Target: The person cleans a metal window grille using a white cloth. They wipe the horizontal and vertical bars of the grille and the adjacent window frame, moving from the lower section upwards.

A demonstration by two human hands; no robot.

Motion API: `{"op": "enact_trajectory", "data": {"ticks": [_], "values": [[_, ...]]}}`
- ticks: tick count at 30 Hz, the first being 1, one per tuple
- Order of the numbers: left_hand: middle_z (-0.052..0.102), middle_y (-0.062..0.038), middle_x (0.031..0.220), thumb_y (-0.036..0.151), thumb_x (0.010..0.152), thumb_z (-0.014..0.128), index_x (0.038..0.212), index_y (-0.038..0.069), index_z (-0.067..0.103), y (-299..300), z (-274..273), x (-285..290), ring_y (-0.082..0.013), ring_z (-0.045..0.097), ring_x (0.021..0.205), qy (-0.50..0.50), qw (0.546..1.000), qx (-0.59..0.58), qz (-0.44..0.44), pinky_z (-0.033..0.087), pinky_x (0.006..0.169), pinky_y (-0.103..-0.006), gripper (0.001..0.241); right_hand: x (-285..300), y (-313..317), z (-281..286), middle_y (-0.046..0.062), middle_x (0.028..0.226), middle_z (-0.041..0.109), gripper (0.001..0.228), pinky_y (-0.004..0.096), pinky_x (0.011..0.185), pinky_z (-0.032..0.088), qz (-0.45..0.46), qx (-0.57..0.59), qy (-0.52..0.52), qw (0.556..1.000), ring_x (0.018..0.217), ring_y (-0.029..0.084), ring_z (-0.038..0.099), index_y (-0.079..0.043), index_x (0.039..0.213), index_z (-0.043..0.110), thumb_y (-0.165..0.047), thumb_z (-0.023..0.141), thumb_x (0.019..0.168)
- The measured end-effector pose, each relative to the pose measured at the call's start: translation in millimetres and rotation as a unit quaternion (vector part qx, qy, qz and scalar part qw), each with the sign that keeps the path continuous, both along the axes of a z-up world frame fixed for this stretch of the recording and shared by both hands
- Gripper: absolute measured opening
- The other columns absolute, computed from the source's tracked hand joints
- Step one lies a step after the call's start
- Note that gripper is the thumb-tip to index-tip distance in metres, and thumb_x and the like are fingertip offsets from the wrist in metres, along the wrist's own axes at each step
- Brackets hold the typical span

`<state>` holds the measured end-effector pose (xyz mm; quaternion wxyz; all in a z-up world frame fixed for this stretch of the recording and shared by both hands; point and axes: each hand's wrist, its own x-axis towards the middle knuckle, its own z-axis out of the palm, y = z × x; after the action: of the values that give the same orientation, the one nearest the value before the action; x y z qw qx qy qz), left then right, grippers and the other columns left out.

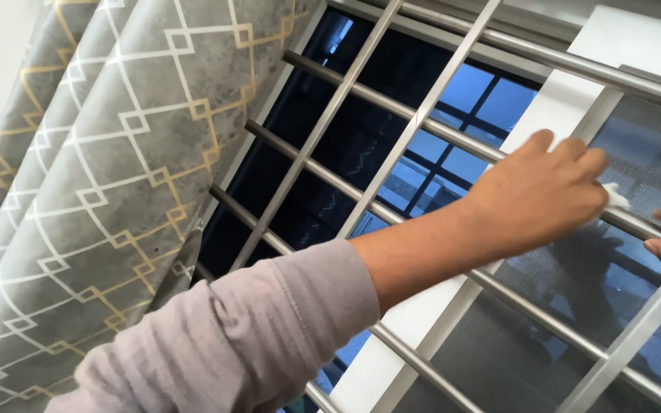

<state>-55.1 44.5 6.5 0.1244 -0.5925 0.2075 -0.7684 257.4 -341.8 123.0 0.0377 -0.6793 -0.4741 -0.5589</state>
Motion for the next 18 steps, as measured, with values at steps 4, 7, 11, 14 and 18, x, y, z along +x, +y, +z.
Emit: {"op": "enact_trajectory", "data": {"ticks": [4,7,11,14,18], "values": [[0.069,-0.01,0.109,0.026,0.079,0.074,0.089,0.014,0.076,19.6,1.3,-14.9,-0.0215,0.067,0.101,0.072,0.996,-0.025,0.041,0.056,0.092,-0.0467,0.016,-41.7,17.7,-16.2,0.013,0.094,0.065,0.027,0.031,0.081,0.052,-0.035,-0.006,0.015,0.999,0.078,0.019,0.062,0.001,0.116,0.067,-0.011,0.075,0.093],[0.069,-0.01,0.111,0.024,0.079,0.075,0.089,0.016,0.076,37.6,3.3,-20.3,-0.0217,0.066,0.101,0.109,0.993,-0.047,0.019,0.055,0.09,-0.0453,0.013,-49.9,23.1,-19.6,0.013,0.092,0.065,0.026,0.03,0.079,0.052,-0.055,-0.016,-0.004,0.998,0.075,0.018,0.062,0.002,0.114,0.07,-0.012,0.074,0.092],[0.069,-0.008,0.106,0.016,0.08,0.076,0.088,0.014,0.077,69.1,-1.6,-31.3,-0.0239,0.064,0.104,0.14,0.989,-0.055,-0.012,0.054,0.087,-0.0436,0.008,-45.3,22.3,-25.0,0.014,0.091,0.068,0.026,0.031,0.076,0.054,-0.037,0.003,0.027,0.999,0.075,0.019,0.066,0.003,0.116,0.07,-0.011,0.072,0.094],[0.069,-0.01,0.103,0.009,0.078,0.074,0.088,0.011,0.077,77.4,-0.6,-26.4,-0.0254,0.065,0.101,0.126,0.989,-0.071,-0.003,0.055,0.087,-0.0443,0.011,-27.6,21.6,-20.8,0.015,0.09,0.071,0.022,0.033,0.077,0.058,-0.079,0.015,0.026,0.996,0.076,0.021,0.071,0.002,0.116,0.071,-0.011,0.07,0.099],[0.067,-0.013,0.104,0.004,0.077,0.071,0.086,0.006,0.076,68.8,-3.9,-30.8,-0.0256,0.068,0.096,0.167,0.979,-0.12,-0.004,0.059,0.082,-0.0417,0.011,-1.7,11.9,-22.5,0.018,0.093,0.073,0.022,0.035,0.081,0.061,-0.127,0.034,0.03,0.991,0.08,0.024,0.074,0.003,0.12,0.07,-0.012,0.065,0.105]]}}
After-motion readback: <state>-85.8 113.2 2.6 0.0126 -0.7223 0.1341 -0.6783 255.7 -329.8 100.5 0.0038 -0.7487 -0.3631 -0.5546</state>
